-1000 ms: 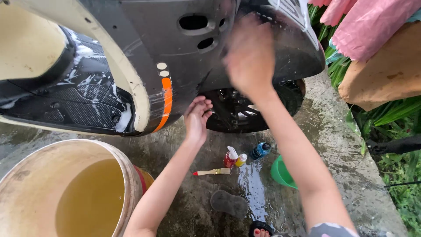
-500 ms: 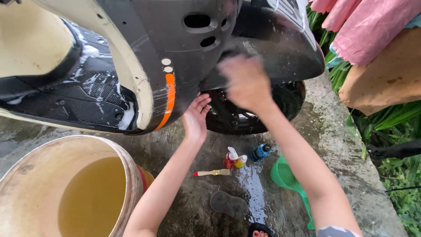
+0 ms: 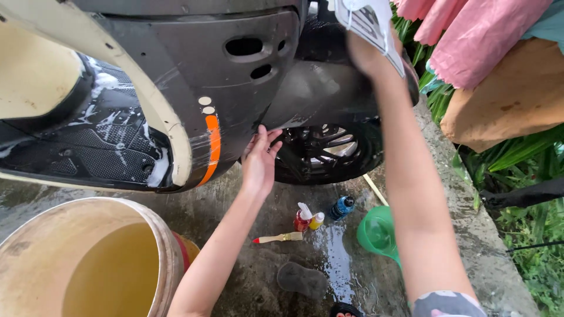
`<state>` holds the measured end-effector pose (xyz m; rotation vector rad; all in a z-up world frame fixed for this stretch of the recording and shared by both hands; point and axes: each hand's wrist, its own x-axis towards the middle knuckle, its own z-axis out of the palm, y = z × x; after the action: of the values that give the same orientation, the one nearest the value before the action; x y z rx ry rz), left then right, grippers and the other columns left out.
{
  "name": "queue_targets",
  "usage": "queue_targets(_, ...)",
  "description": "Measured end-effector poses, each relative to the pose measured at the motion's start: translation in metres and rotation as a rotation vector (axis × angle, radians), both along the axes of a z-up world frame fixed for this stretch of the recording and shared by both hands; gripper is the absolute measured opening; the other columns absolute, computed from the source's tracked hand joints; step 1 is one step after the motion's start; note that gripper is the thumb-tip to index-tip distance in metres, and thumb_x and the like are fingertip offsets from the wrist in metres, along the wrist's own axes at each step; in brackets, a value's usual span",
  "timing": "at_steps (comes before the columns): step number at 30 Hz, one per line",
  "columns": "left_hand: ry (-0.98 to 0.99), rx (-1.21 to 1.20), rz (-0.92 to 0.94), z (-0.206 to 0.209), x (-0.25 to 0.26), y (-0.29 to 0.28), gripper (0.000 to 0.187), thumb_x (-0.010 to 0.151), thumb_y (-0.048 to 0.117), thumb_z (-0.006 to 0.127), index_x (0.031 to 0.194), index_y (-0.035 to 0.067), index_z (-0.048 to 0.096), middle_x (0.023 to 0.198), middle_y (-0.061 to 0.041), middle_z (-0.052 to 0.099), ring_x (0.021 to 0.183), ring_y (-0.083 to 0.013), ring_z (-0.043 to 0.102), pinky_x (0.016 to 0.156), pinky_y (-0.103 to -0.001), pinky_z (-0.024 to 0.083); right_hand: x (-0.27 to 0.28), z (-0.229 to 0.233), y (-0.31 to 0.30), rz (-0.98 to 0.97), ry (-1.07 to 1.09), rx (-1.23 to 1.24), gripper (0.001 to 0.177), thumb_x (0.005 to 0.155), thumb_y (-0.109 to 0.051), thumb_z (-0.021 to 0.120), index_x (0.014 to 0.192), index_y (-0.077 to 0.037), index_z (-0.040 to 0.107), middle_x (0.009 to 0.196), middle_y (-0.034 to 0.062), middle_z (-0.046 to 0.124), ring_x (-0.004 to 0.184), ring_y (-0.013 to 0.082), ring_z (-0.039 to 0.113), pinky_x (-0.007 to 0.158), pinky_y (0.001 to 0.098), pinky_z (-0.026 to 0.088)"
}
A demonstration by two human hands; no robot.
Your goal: Washing a scooter using soap, water, a sponge, and a brush.
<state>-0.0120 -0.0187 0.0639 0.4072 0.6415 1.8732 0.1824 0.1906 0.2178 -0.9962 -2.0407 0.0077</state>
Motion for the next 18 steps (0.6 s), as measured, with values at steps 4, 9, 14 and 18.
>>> queue_targets(4, -0.012, 0.019, -0.022, -0.003, 0.0, 0.004, 0.018, 0.1, 0.025, 0.067, 0.107, 0.008, 0.066, 0.106, -0.007, 0.072, 0.108, -0.0175, 0.068, 0.091, -0.035, 0.05, 0.08, -0.041, 0.045, -0.156, 0.069, -0.147, 0.036, 0.103, -0.032, 0.055, 0.113, -0.002, 0.073, 0.101, 0.0258, 0.071, 0.097, 0.0437, 0.067, 0.083, 0.0496, 0.052)
queue_targets(9, -0.007, 0.011, -0.007, -0.001, 0.004, 0.003, 0.018, 0.1, 0.026, 0.066, 0.105, 0.009, 0.066, 0.104, -0.005, 0.071, 0.105, -0.0168, 0.067, 0.088, -0.034, 0.051, 0.088, -0.057, -0.007, -0.218, 0.303, -0.257, 0.038, 0.104, -0.033, 0.05, 0.12, -0.009, 0.075, 0.108, 0.0191, 0.074, 0.1, 0.0356, 0.072, 0.09, 0.0466, 0.052)
queue_targets(14, 0.063, 0.022, 0.07, -0.001, 0.006, 0.006, 0.019, 0.101, 0.026, 0.067, 0.104, 0.008, 0.066, 0.102, -0.004, 0.07, 0.1, -0.0153, 0.066, 0.085, -0.032, 0.049, -0.013, 0.006, -0.081, 0.109, 0.027, 0.34, 0.038, 0.1, -0.018, 0.069, 0.137, -0.005, 0.067, 0.136, 0.0204, 0.064, 0.128, 0.0409, 0.057, 0.108, 0.0506, 0.045)
queue_targets(18, 0.024, -0.037, 0.076, 0.003, 0.005, 0.004, 0.018, 0.099, 0.026, 0.068, 0.103, 0.008, 0.067, 0.099, -0.003, 0.069, 0.096, -0.0151, 0.065, 0.084, -0.032, 0.049, -0.054, 0.021, 0.004, 0.004, -0.051, 0.195, 0.032, 0.103, -0.03, 0.071, 0.123, -0.005, 0.07, 0.119, 0.0203, 0.068, 0.112, 0.041, 0.061, 0.097, 0.0509, 0.047)
